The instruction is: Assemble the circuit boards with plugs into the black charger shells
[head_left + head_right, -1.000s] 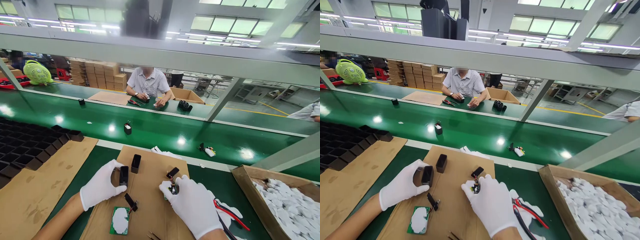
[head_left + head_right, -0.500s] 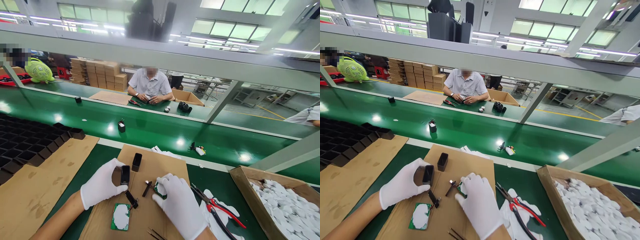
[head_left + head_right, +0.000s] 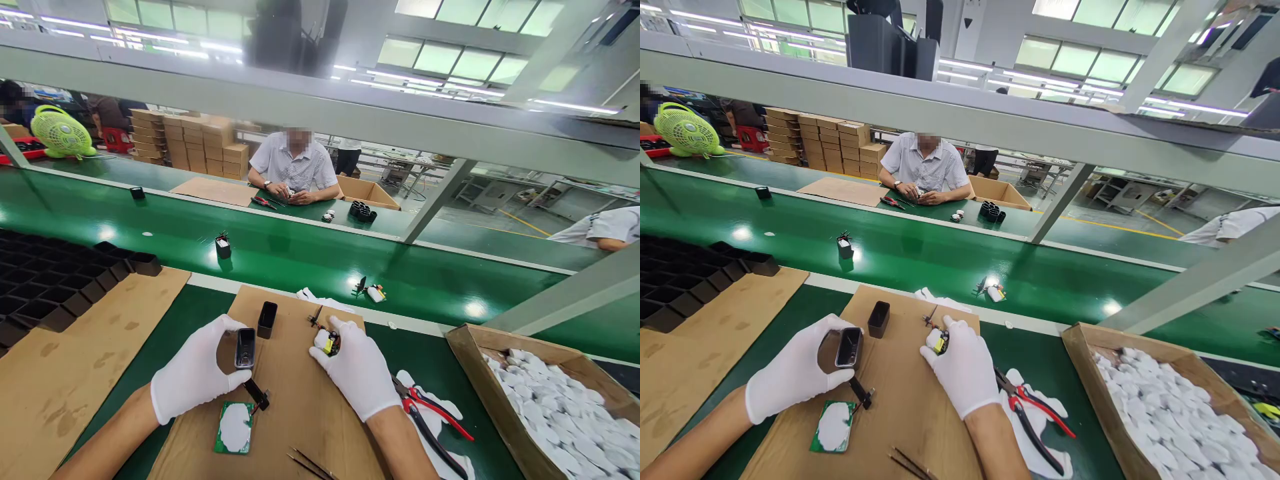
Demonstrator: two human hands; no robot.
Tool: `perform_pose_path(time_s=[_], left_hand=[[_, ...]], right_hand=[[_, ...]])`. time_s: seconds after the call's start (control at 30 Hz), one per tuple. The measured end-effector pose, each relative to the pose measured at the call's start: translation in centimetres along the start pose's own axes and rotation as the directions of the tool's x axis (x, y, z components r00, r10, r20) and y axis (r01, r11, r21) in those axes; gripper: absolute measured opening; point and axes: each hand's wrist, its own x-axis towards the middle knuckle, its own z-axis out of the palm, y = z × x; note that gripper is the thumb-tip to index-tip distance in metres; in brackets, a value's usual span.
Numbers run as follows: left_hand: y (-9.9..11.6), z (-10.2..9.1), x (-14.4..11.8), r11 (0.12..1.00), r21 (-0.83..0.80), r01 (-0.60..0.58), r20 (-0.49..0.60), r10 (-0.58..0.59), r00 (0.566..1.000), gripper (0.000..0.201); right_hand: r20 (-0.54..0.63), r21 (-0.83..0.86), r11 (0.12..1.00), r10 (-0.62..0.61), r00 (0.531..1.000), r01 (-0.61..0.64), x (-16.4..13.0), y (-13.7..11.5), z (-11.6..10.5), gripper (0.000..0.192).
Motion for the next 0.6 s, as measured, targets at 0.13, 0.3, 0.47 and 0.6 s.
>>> perform_pose_path(time_s=[0.13,0.3,0.47,0.6], left_hand=[[1.8,0.2,-0.7,1.000,-0.021,0.019,-0.053,-0.020,0.998,0.053],[5.9,0.3,-1.3,0.992,-0.102,-0.072,-0.022,0.071,0.997,0.058],[8.7,1.5,-1.5,0.963,-0.184,-0.199,-0.089,0.185,0.979,0.055],[8.9,3.5,-2.0,0.967,-0.214,-0.141,-0.197,0.099,0.975,0.056]], right_hand=[[0.052,0.054,0.996,0.067,0.996,-0.070,0.2,-0.4,-0.9,0.020],[0.147,0.367,0.930,-0.053,0.988,-0.005,-2.3,-1.4,-5.2,0.040],[-0.039,0.738,0.646,-0.243,0.969,0.192,-5.6,-1.5,-5.9,0.063],[-0.034,0.751,0.627,-0.279,0.960,0.208,-5.6,-1.0,-3.5,0.058]])
